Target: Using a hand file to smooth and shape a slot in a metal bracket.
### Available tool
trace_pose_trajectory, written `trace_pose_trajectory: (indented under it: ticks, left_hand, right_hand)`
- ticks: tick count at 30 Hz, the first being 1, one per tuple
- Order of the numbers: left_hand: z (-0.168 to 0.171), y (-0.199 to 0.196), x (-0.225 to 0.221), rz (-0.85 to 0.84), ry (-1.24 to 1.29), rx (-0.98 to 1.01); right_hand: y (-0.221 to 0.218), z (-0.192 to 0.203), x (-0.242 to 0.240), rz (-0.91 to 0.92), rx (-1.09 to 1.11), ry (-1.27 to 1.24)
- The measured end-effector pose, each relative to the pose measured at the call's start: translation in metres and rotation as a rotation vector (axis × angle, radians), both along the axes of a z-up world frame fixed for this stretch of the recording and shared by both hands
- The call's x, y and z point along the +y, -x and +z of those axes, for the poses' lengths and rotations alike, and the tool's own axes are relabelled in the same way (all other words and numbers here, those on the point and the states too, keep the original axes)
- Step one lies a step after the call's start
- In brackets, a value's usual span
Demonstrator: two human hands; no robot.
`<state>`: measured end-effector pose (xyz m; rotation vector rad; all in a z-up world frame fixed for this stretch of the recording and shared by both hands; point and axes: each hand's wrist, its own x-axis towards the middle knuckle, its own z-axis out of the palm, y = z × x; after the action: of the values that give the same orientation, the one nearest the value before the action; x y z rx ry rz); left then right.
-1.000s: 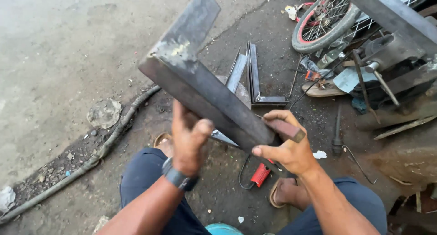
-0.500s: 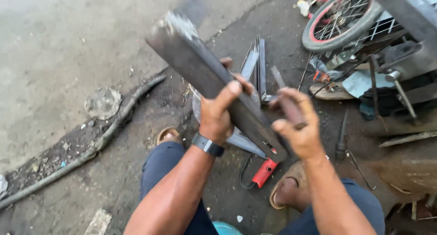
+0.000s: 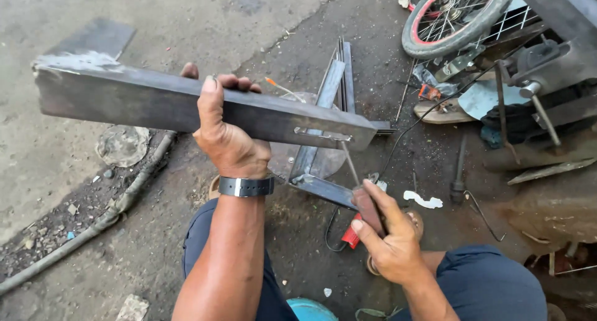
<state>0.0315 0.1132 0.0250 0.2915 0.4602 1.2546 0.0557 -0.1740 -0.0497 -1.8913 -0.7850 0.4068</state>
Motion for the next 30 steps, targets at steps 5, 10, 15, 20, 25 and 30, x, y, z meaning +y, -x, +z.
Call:
trace_pose_trajectory:
  ticks: [5, 10, 15, 20, 25, 30]
  left_hand:
    - [-0.001, 0.008, -0.001, -0.009, -0.060, -0.038]
    - [-0.004, 0.008, -0.007, 0.053, -0.121, -0.014]
    - [-0.005, 0.004, -0.023, 0.045, -0.050, -0.067]
    - [-0.009, 0.008, -0.009, 0.102, -0.129, -0.021]
    - [0.024, 0.010, -0.018, 0.120, -0.112, -0.015]
    - [0.017, 0.031, -0.020, 0.129, -0.095, 0.120]
  right_hand:
    - [0.000, 0.015, 0.016, -0.067, -0.016, 0.035]
    - [-0.002, 0.027, 0.027, -0.167, 0.068, 0.120]
    - [0.040, 0.037, 0.091, -0.169, -0.170, 0.027]
    - [0.020, 0.032, 0.067, -0.296, -0.352, 0.141]
    - [0.030, 0.040, 0.097, -0.249, -0.354, -0.001]
    - [0.037, 0.024, 0.105, -0.252, -0.197, -0.108]
